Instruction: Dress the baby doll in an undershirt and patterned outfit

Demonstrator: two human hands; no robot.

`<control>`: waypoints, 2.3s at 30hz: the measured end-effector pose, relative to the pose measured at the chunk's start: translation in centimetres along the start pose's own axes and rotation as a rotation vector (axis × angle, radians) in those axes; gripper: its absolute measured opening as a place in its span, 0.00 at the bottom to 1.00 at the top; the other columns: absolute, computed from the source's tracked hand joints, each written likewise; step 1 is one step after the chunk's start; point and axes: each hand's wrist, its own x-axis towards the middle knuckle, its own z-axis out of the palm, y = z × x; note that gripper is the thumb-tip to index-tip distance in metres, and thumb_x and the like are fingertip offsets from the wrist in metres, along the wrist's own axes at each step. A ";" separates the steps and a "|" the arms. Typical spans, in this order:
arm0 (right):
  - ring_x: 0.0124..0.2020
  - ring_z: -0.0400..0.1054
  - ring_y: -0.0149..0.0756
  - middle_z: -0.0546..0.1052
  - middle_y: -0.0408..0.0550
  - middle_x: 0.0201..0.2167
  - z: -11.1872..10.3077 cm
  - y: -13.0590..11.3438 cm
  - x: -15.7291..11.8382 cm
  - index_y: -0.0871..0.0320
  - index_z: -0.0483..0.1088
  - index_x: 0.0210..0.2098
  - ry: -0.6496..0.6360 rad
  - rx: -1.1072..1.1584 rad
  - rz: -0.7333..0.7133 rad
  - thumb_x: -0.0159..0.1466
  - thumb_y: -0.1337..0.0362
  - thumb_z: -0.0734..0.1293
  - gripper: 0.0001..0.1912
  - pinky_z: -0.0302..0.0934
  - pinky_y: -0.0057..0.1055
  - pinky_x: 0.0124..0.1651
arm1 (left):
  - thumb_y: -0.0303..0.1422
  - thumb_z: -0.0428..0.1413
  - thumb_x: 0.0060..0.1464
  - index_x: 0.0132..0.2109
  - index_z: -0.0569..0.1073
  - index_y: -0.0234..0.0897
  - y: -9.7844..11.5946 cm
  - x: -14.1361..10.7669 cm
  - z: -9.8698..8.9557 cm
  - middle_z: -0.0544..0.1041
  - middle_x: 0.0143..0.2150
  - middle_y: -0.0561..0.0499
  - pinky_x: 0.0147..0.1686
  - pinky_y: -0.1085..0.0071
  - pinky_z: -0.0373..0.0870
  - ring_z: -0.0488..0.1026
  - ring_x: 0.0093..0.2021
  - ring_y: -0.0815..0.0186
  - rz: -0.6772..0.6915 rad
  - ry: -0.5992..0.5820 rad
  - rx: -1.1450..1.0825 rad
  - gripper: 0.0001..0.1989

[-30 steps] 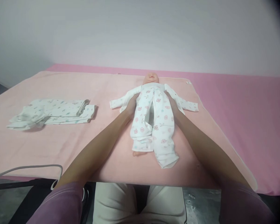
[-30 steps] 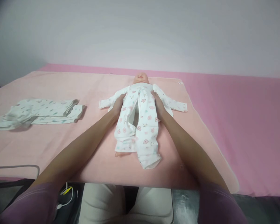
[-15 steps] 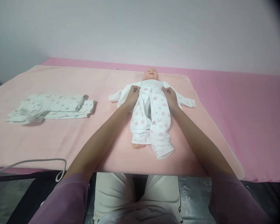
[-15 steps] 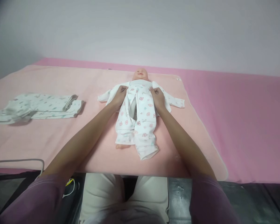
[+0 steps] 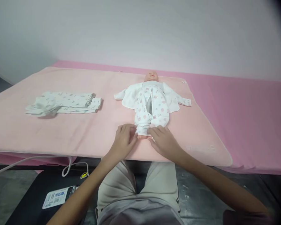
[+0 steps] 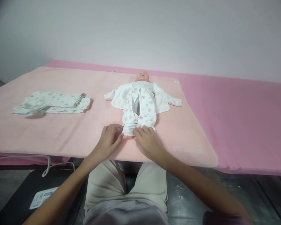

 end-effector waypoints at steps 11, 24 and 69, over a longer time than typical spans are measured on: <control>0.46 0.74 0.49 0.82 0.49 0.43 2.1 -1.4 1.0 0.52 0.72 0.48 0.309 0.206 0.248 0.74 0.67 0.67 0.05 0.62 0.46 0.51 | 0.37 0.57 0.71 0.53 0.73 0.43 -0.1 0.1 1.1 0.84 0.55 0.45 0.56 0.51 0.71 0.75 0.53 0.49 -0.029 0.148 0.027 0.07; 0.64 0.73 0.57 0.80 0.55 0.60 0.4 -0.2 -6.2 0.49 0.72 0.59 0.376 0.236 0.219 0.72 0.61 0.72 0.17 0.64 0.55 0.64 | 0.32 0.61 0.64 0.56 0.72 0.44 3.5 -6.7 1.1 0.80 0.58 0.40 0.54 0.48 0.70 0.74 0.55 0.44 0.080 0.269 0.250 0.14; 0.57 0.74 0.44 0.81 0.47 0.50 0.4 13.8 6.3 0.50 0.80 0.51 0.064 0.402 -0.235 0.81 0.63 0.63 0.11 0.53 0.58 0.81 | 0.36 0.59 0.69 0.70 0.68 0.47 -3.9 14.9 2.0 0.75 0.71 0.45 0.75 0.48 0.55 0.63 0.74 0.49 0.496 -0.156 -0.045 0.25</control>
